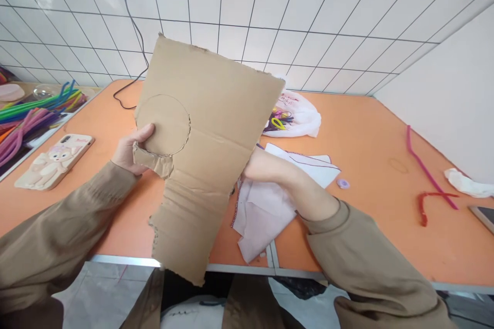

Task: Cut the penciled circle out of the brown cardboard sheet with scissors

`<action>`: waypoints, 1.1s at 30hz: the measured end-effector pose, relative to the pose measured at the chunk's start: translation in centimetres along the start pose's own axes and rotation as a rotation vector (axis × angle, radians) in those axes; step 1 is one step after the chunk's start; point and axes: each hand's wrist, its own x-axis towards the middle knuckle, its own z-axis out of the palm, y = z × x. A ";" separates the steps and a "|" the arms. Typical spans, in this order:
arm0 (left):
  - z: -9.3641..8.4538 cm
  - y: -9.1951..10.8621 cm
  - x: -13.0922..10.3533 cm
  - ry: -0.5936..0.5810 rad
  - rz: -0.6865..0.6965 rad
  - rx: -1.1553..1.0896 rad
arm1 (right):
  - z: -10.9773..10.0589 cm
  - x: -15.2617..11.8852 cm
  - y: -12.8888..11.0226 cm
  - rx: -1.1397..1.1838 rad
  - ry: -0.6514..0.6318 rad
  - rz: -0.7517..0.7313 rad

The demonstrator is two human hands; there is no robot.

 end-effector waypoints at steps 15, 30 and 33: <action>-0.2 0.1 -0.6 -0.069 -0.086 -0.001 | 1.7 0.3 -0.6 0.707 0.059 0.128; 0.8 -0.5 -1.0 0.169 -0.230 -0.139 | 2.6 0.3 -0.3 0.964 0.178 0.137; 0.7 -0.6 -1.0 0.182 -0.230 -0.145 | 2.8 0.1 -0.5 0.934 0.197 0.158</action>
